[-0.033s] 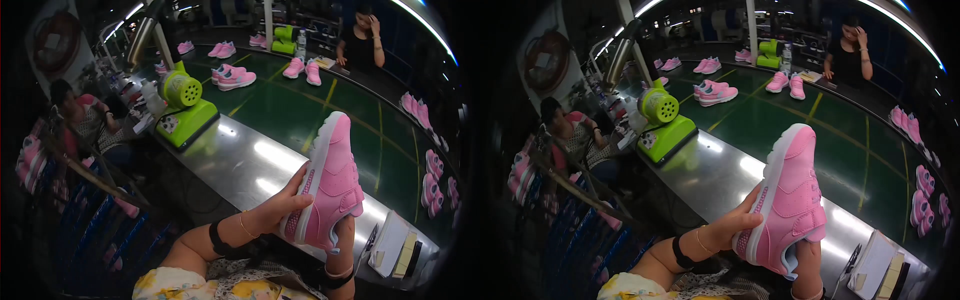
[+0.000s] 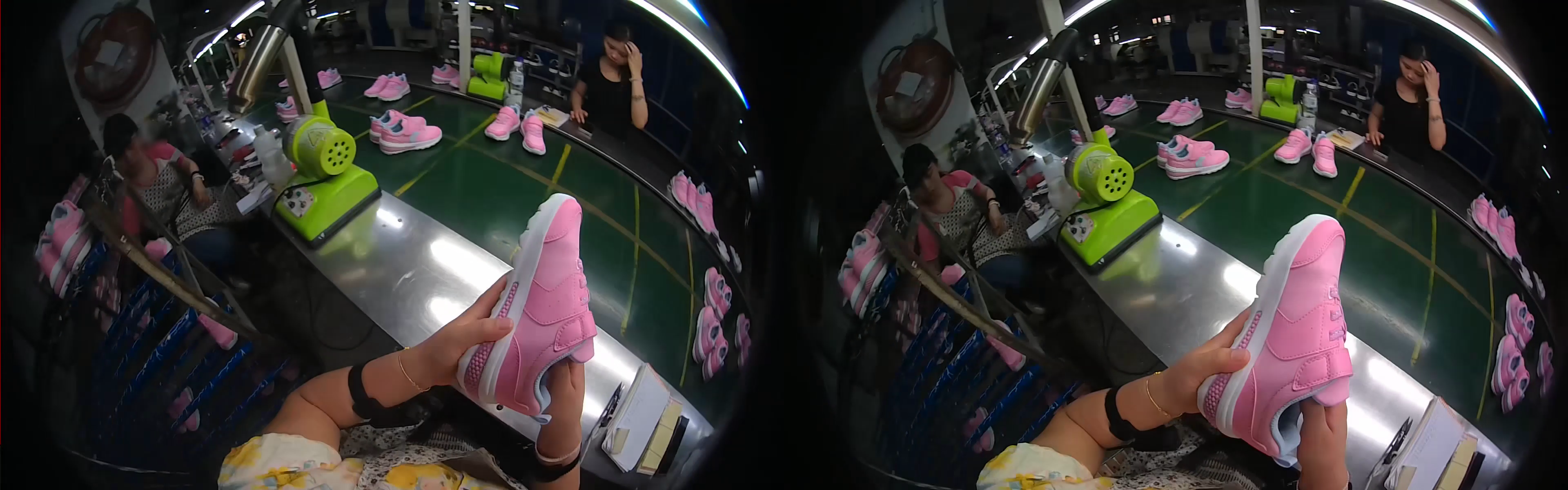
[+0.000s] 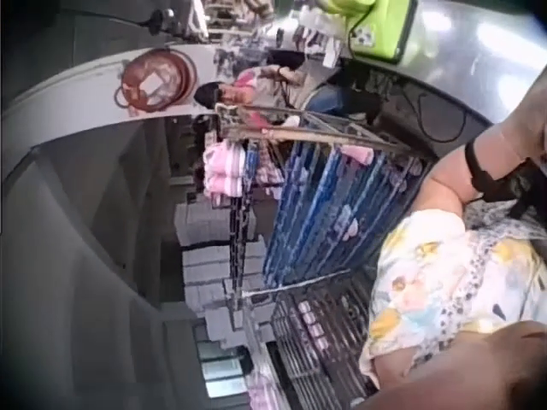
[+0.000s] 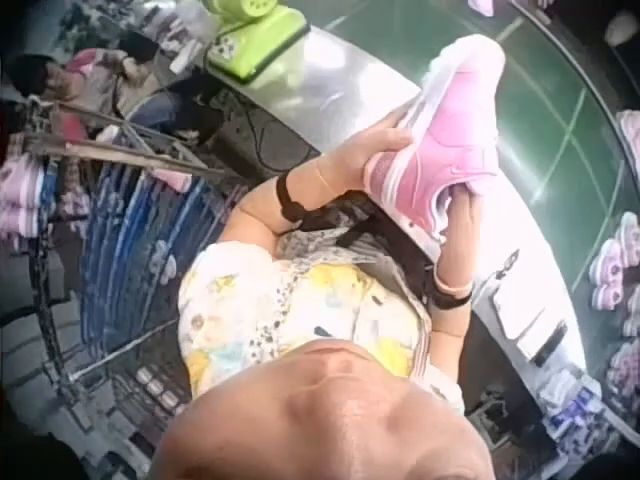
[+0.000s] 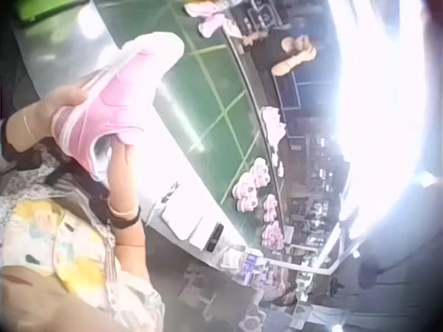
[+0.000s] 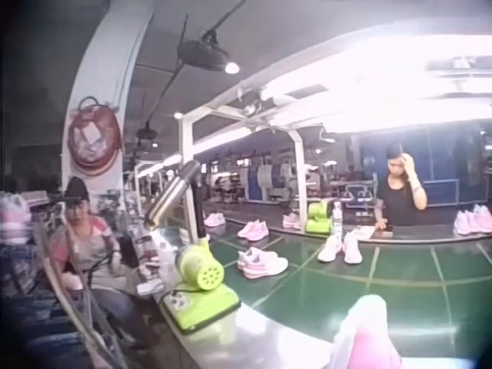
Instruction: Inspecting and cleaning finished shoes at a quality control station in a factory.
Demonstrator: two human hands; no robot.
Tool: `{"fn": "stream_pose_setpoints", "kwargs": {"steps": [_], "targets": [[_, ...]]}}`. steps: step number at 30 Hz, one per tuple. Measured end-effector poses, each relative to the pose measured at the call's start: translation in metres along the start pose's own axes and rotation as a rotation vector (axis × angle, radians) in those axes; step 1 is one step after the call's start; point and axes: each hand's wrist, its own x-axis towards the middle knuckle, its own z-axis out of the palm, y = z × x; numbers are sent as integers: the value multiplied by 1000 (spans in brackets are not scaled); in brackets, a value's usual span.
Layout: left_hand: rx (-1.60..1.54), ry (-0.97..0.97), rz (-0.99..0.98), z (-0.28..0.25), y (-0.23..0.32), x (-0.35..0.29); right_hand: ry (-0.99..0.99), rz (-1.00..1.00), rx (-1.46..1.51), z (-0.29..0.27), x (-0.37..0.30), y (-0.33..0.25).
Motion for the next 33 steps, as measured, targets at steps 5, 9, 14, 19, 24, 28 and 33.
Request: {"fn": "stream_pose_setpoints", "kwargs": {"steps": [5,9,14,19,24,28,33], "targets": [[-167,301,437,-58,77,-51,20,-327,-206,-10,11,11],[115,636,808,-136,175,-102,284,-218,-275,-51,15,45],[175,1005,868,-184,254,-135,372,-66,-438,-68,9,72],[156,1066,893,-220,290,-149,434,2,-540,-66,8,89],[191,1063,905,-233,306,-149,410,-20,-586,-69,10,98],[224,1062,896,-242,311,-145,380,-82,-594,-80,13,109],[173,1049,882,-233,311,-142,387,-34,-558,-75,9,104]]}}
